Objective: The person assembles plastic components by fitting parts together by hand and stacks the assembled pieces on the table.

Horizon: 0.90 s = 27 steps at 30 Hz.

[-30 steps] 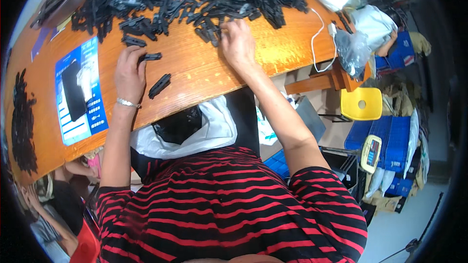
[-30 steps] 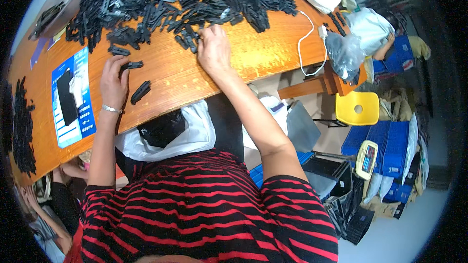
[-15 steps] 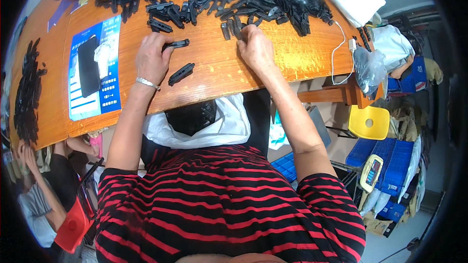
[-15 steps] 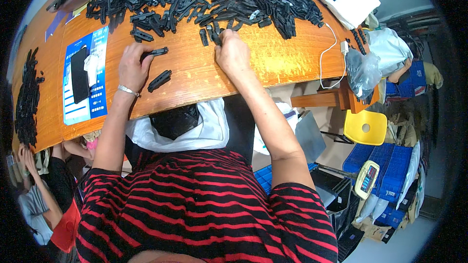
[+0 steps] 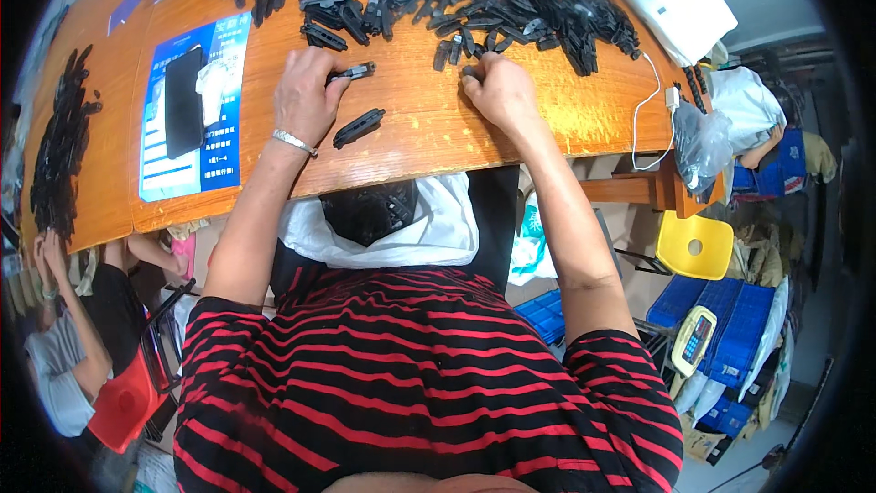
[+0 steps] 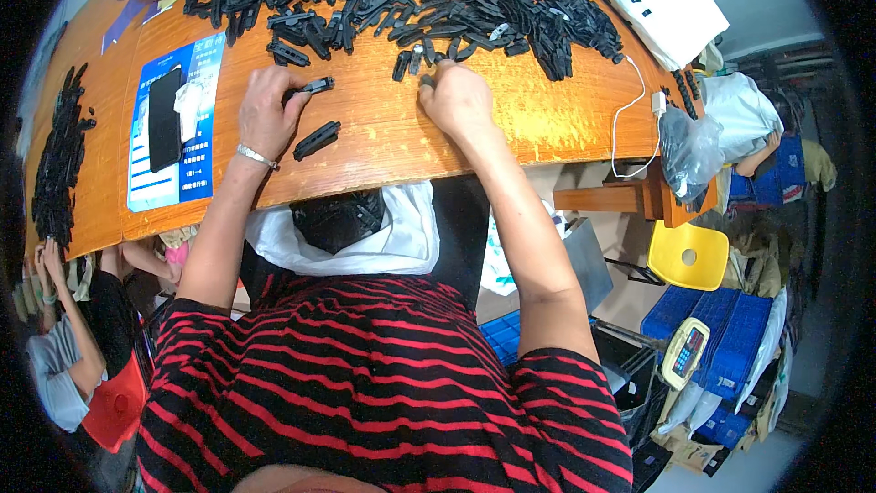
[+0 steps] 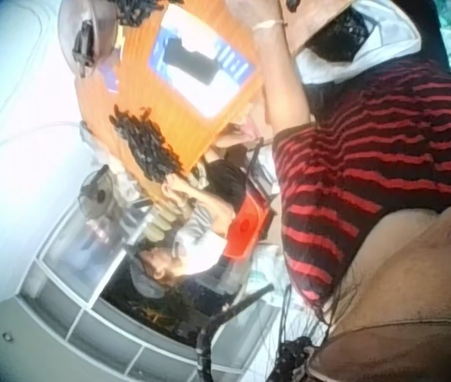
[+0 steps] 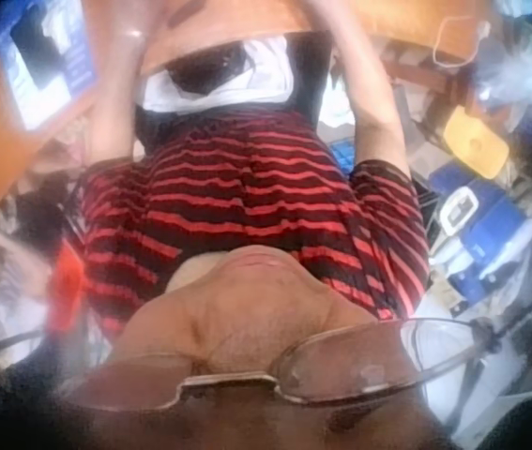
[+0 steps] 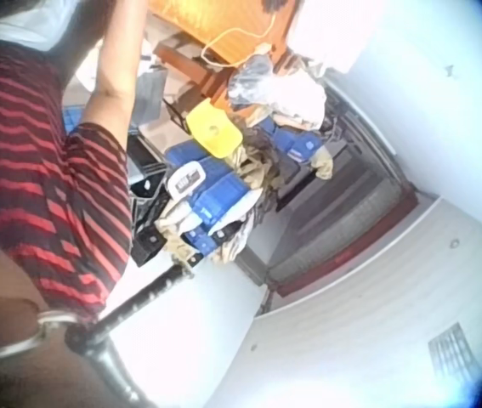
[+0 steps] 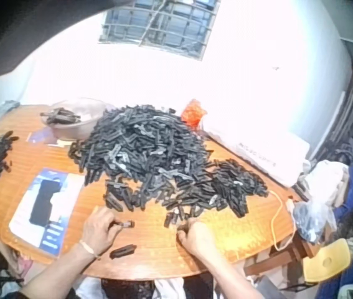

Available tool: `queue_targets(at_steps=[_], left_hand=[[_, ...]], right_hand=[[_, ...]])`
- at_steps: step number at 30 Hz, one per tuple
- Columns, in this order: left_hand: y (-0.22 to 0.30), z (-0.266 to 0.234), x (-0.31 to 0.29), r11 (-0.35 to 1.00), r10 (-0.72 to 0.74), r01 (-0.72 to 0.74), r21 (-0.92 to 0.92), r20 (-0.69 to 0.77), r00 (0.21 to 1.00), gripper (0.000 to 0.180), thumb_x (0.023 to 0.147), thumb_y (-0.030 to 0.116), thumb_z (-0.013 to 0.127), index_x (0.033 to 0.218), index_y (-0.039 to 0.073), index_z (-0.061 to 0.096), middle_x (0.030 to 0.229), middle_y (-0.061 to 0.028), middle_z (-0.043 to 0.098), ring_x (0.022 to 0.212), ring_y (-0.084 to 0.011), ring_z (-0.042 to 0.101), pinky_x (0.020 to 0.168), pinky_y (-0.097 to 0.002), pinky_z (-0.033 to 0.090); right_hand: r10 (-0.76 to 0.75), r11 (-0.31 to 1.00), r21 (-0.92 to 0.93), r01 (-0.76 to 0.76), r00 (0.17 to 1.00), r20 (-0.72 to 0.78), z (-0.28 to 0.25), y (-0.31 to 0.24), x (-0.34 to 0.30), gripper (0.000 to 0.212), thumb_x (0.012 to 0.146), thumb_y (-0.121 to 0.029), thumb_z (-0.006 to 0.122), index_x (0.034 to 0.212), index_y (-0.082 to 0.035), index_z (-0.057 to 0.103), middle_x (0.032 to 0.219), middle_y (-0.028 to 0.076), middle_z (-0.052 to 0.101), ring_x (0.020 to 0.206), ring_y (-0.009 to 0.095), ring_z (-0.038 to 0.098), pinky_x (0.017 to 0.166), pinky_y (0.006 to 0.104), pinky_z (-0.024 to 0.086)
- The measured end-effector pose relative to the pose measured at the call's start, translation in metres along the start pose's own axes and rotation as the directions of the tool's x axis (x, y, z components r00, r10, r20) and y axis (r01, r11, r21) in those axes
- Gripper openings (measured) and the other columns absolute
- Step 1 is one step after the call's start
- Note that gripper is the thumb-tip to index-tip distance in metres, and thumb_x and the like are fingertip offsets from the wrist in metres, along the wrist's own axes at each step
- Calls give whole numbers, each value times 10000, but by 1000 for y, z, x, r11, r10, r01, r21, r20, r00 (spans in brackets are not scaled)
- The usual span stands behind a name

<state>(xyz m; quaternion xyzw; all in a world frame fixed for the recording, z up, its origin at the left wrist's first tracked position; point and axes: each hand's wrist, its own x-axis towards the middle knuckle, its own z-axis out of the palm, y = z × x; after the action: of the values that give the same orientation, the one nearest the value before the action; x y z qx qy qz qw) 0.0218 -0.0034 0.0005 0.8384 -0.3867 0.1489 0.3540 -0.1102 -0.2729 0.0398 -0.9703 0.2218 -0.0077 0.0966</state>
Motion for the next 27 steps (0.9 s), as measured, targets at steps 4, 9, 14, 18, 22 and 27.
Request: queue_targets(at_steps=[4, 9, 14, 18, 22, 27], left_hand=[[0, -1, -5, 986, -115, 110, -122, -39, 993, 144, 838, 68, 789, 935, 51, 685, 860, -82, 672, 836, -250, 645, 745, -378, 523], [24, 3, -24, 822, -372, 409, -396, 169, 913, 151, 904, 30, 754, 1045, 14, 702, 828, 21, 653, 716, -46, 551, 671, -219, 487], [46, -6, -47, 545, -314, 539, -642, 440, 841, 275, 920, 10, 727, 1190, -19, 680, 943, 2, 664, 771, -39, 569, 706, -195, 494], [36, -17, -53, 184, -356, 587, -788, 503, 788, 340, 956, 5, 690, 1288, -38, 629, 1022, -37, 677, 853, -77, 642, 777, -221, 555], [24, -22, -52, -8, -382, 564, -826, 523, 762, 273, 985, 10, 659, 1253, -22, 618, 1057, -73, 702, 903, -130, 709, 818, -253, 603], [20, -17, -48, -40, -386, 587, -809, 554, 737, 194, 988, 8, 657, 1179, -2, 623, 1057, -91, 721, 920, -150, 723, 831, -262, 610]], right_hand=[[-11, 892, 451, 40, 998, -68, 7, -6, -8, 321, 892, -198, 728, 1124, 17, 672, 830, 150, 704, 772, 279, 716, 731, 407, 563], [-41, 371, 927, -60, 996, 81, 11, -45, -13, 318, 927, -55, 695, 1233, 14, 639, 763, 35, 640, 556, 99, 615, 502, 269, 500], [-16, 232, 970, -77, 996, 83, 42, -54, -9, 153, 921, -28, 728, 998, -21, 596, 791, 42, 641, 547, 95, 618, 458, 253, 483], [-90, 283, 957, -61, 992, 89, 54, -77, -20, 137, 904, -35, 753, 956, -18, 627, 814, 37, 657, 551, 96, 623, 465, 272, 484], [-250, 753, 558, 348, 936, -248, 50, -93, -31, 136, 804, -97, 798, 866, -24, 701, 897, 160, 689, 833, 372, 694, 740, 427, 555], [-237, 690, 610, 390, 918, -318, 47, -92, -34, 121, 911, -119, 730, 892, -5, 694, 878, 165, 706, 773, 345, 702, 696, 421, 557]])
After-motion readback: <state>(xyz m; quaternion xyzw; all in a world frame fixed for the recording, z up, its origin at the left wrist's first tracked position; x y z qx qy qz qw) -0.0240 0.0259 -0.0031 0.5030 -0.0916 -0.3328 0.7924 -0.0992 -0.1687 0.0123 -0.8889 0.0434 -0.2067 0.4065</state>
